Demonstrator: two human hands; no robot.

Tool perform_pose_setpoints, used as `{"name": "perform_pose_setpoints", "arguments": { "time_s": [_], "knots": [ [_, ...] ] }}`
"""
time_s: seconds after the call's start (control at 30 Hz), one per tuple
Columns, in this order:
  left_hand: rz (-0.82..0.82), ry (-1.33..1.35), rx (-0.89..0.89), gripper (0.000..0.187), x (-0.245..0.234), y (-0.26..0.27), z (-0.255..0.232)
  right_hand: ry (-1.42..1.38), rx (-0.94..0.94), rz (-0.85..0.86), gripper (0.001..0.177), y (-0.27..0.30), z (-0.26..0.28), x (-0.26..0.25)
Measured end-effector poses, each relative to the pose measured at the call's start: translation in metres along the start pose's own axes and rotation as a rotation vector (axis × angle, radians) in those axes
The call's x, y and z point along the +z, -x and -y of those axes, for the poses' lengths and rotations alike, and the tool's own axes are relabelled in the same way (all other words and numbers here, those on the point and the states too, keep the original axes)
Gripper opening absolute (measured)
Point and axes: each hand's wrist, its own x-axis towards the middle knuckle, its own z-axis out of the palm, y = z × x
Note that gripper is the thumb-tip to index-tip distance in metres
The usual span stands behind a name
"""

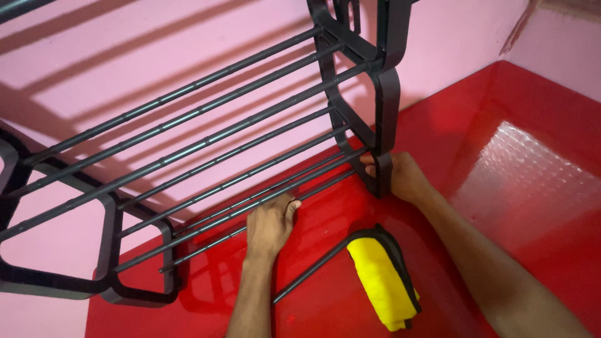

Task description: The person assembles a black metal shoe rack by inserting horizontal rods into the frame slots and securing them. They then place a yellow cloth on one of the rods. The task is performed on a red table against a pink wall.

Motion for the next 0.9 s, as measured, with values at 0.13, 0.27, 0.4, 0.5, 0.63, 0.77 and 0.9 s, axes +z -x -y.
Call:
{"name": "perform_pose_setpoints", "arguments": {
  "time_s": [0.13,0.27,0.4,0.5,0.63,0.77,0.9],
  "knots": [
    [-0.04,-0.003,0.044,0.033,0.002,-0.001,0.001,0.046,0.044,-0.019,0.029,0.003,0.01,0.0],
    [-0.024,-0.011,0.017,0.036,0.006,-0.002,0.001,0.083,0.065,-0.017,0.03,0.005,0.017,0.0],
    [-0.074,0.001,0.051,0.036,0.008,-0.003,0.002,0.019,0.077,-0.017,0.031,0.004,0.018,0.001],
    [-0.098,0.023,0.071,0.036,0.008,-0.003,0.001,0.06,0.072,-0.008,0.031,0.005,0.017,0.0],
    [0.025,0.004,-0.026,0.036,0.01,-0.004,0.0,0.086,0.013,-0.023,0.03,0.004,0.013,0.001],
    [-0.002,0.029,0.021,0.032,0.009,-0.003,0.001,0.165,-0.079,-0.042,0.029,0.001,-0.004,-0.003],
    [-0.071,0.054,0.09,0.029,0.004,0.001,0.005,0.148,-0.21,-0.153,0.021,-0.004,-0.028,-0.005]
  ]
}}
